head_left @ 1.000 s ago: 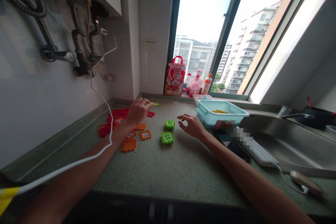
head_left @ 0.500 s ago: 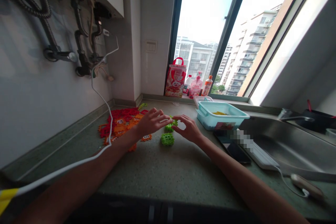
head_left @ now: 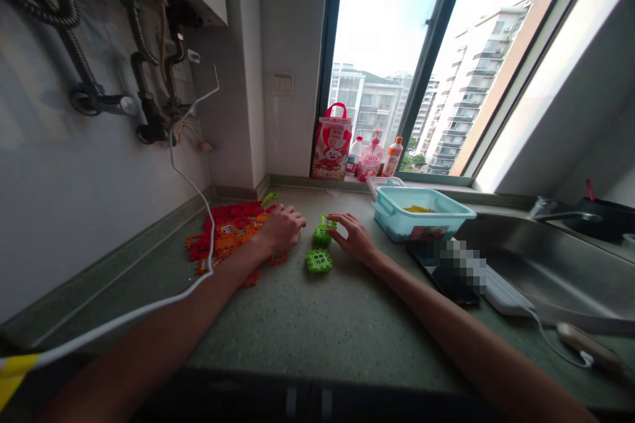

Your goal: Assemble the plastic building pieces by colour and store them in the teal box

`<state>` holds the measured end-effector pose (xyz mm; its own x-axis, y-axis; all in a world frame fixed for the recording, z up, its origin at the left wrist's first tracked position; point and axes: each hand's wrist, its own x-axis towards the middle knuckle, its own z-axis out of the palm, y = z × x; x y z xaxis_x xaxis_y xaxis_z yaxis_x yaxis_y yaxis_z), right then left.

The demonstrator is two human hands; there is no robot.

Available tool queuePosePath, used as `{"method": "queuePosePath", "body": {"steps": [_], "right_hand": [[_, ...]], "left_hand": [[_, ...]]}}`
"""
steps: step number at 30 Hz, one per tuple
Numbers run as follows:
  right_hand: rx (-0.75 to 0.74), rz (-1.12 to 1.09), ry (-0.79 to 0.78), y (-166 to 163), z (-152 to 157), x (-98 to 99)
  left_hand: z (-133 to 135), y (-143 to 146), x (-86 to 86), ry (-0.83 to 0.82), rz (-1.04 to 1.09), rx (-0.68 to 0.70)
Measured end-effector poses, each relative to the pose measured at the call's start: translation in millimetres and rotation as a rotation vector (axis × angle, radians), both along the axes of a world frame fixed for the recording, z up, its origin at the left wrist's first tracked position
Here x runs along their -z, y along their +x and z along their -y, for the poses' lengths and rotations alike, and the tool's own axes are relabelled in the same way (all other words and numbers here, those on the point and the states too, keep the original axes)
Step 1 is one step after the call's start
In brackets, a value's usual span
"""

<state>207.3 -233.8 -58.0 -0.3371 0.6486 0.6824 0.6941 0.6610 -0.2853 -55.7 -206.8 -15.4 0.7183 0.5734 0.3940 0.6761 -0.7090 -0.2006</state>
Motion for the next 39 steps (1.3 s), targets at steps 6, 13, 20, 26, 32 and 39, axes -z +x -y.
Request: {"method": "queuePosePath", "body": {"steps": [6,13,20,26,32,39], "right_hand": [[-0.03,0.072,-0.033,-4.5,-1.6,4.4],[-0.059,0.036,0.008,-1.7,-0.6,3.4],[-0.067,0.059,-0.014,-2.3,0.8,3.7],[-0.046,0.053,-0.034,-1.4,4.0,1.4],[0.092,-0.089,-0.053,10.5,3.3,3.5],[0.114,-0.32,-0.278,15.2,-7.6,13.8]], "left_hand": [[-5.5,-2.5,9.1,-0.082,0.019,0.039],[-5.1,1.2,12.0,-0.084,-0.014,0.095],[-4.3,11.7,19.2,-0.05,0.015,0.101],[-6.5,11.4,23.0,-0.066,0.049,0.125],[-2.4,3.9,11.0,-0.018,0.054,0.11],[-31.4,-45.8,-27.5,0.111,0.36,-0.26]]}}
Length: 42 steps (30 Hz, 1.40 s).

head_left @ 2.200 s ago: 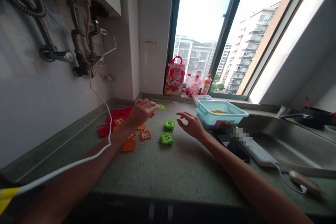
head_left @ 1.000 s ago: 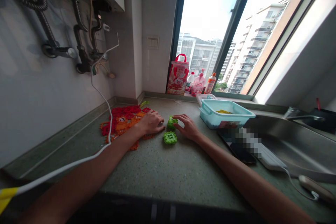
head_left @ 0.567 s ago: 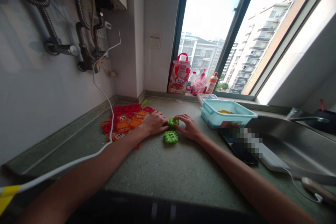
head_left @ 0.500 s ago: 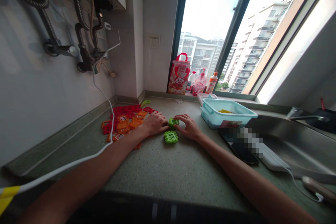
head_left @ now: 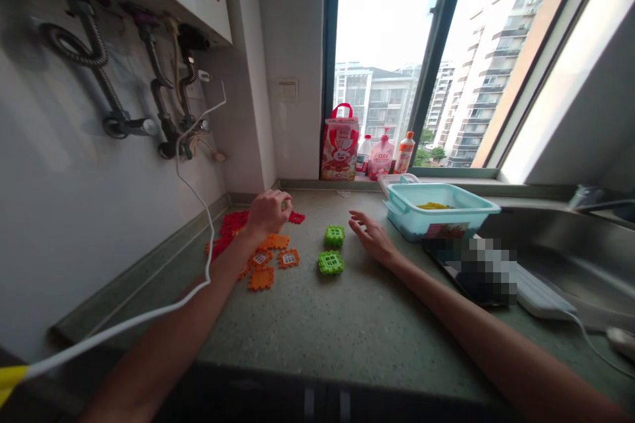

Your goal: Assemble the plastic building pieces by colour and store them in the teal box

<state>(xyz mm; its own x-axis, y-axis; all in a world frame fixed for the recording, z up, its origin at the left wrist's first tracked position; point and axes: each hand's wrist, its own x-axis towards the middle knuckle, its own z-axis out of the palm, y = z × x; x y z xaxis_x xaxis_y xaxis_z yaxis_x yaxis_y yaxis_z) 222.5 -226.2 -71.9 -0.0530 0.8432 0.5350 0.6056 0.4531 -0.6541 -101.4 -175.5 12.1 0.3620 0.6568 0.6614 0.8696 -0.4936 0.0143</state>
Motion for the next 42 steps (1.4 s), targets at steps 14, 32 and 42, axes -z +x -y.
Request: {"method": "queuePosePath", "body": {"steps": [14,32,42], "right_hand": [[-0.036,-0.056,-0.084,0.8,-8.8,6.7],[-0.045,-0.025,-0.125,-5.1,-7.1,4.0],[-0.031,-0.036,-0.15,-5.1,-11.6,0.7]], "left_hand": [[-105.8,-36.1,28.3,-0.445,0.009,-0.289],[-141.1,-15.7,7.9,-0.48,0.057,-0.315],[-197.1,34.6,23.5,-0.625,0.036,-0.327]]}}
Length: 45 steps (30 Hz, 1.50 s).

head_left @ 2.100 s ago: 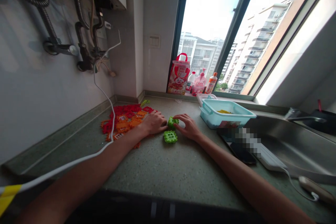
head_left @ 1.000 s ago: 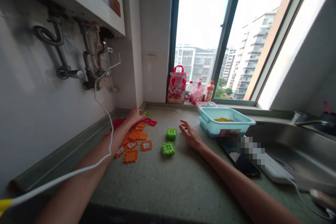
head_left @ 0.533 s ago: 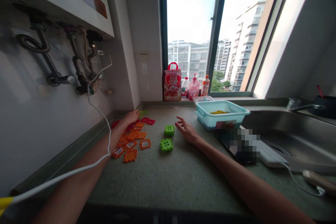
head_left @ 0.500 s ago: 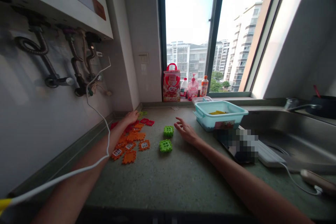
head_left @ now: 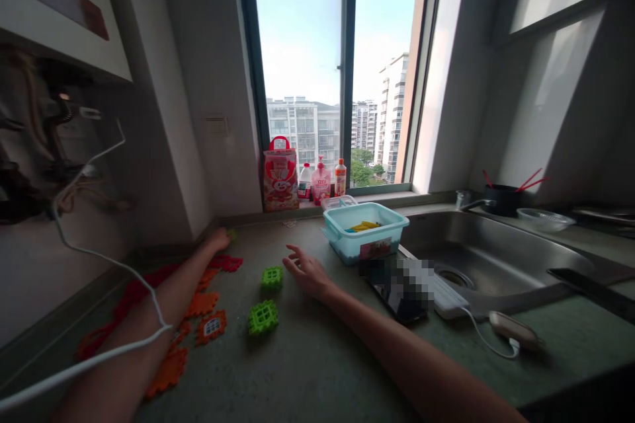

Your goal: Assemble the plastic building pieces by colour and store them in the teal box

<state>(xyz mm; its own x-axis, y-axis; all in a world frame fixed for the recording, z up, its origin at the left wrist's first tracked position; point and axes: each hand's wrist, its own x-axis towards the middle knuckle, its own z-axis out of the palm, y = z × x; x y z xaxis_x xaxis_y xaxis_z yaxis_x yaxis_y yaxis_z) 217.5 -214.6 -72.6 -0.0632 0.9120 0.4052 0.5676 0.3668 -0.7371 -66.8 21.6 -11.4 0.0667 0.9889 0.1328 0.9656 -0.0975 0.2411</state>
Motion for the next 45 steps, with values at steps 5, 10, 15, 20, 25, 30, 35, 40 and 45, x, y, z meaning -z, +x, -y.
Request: {"method": "queuePosePath", "body": {"steps": [5,10,15,20,25,30,35,40,45], "right_hand": [[0.003,-0.011,-0.004,1.9,-2.6,2.7],[-0.015,-0.067,0.001,2.3,-2.7,3.0],[-0.017,-0.092,-0.018,3.4,0.2,-3.5],[-0.031,-0.103,-0.026,5.9,-0.7,-3.7],[0.006,-0.05,0.113,7.1,4.8,-8.4],[-0.052,0.342,0.538,-4.0,38.6,-37.6],[-0.153,0.531,0.625,-22.7,70.7,-61.1],[-0.15,0.55,0.614,-24.3,79.0,-70.1],[-0.069,0.415,0.613,-21.5,79.2,-77.1]], "left_hand": [[-1.5,6.6,12.6,0.024,0.051,0.06],[7.8,28.8,12.9,-0.003,0.172,0.123],[19.4,57.1,11.7,-0.117,0.348,0.212],[40.7,68.9,4.2,-0.214,0.565,0.285],[85.9,52.0,-15.1,-0.156,0.812,0.374],[171.9,33.4,-18.7,-0.072,1.05,0.524],[249.9,41.5,-4.1,-0.131,1.271,0.675],[264.0,44.3,-2.1,-0.289,1.436,0.75],[261.6,35.1,-2.5,-0.36,1.381,0.85]]}}
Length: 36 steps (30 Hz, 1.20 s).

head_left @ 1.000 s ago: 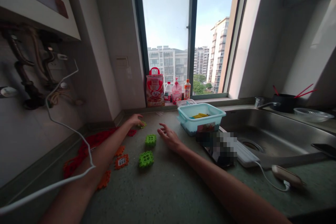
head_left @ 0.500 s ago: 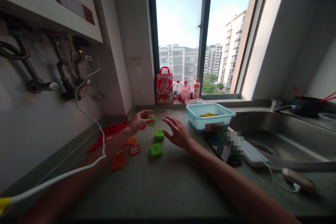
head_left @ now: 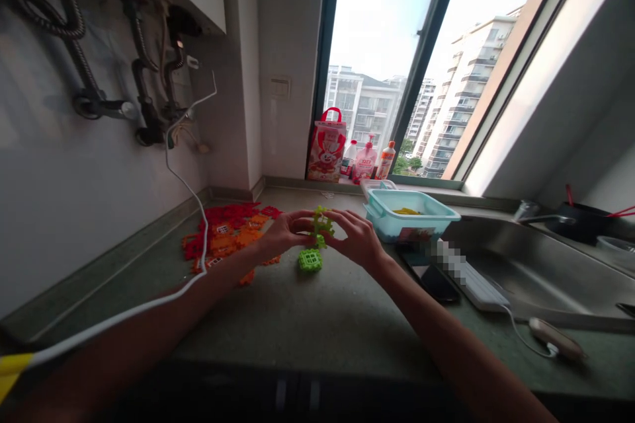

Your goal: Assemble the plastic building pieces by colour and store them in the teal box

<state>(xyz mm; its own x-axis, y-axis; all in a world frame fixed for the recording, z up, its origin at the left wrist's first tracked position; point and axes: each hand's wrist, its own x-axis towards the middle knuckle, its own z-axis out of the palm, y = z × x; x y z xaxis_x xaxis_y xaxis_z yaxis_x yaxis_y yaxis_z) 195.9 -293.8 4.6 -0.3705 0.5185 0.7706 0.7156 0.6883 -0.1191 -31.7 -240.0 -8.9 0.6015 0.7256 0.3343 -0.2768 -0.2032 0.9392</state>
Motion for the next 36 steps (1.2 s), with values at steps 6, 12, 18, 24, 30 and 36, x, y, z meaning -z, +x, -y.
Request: {"method": "queuePosePath", "body": {"steps": [6,12,18,24,30,36], "right_hand": [[0.072,-0.133,0.065,17.9,-2.8,1.9],[0.018,0.104,-0.006,26.2,-2.3,4.8],[-0.094,0.152,-0.078,16.3,3.1,5.2],[-0.141,0.112,-0.182,15.3,-0.9,16.6],[-0.214,0.149,-0.248,7.9,-0.6,26.1],[-0.225,0.248,-0.247,-0.4,3.0,26.9]], "left_hand": [[-0.8,-14.9,-9.1,0.501,-0.262,-0.13],[-4.5,-24.1,-11.6,0.923,-0.332,0.04],[-8.3,-23.0,-2.5,0.924,-0.401,0.164],[-2.7,-23.0,-13.2,0.906,-0.457,0.247],[-6.6,-37.0,-21.2,0.949,-0.671,-0.022],[-0.3,-37.5,-27.4,0.914,-1.113,-0.03]]}}
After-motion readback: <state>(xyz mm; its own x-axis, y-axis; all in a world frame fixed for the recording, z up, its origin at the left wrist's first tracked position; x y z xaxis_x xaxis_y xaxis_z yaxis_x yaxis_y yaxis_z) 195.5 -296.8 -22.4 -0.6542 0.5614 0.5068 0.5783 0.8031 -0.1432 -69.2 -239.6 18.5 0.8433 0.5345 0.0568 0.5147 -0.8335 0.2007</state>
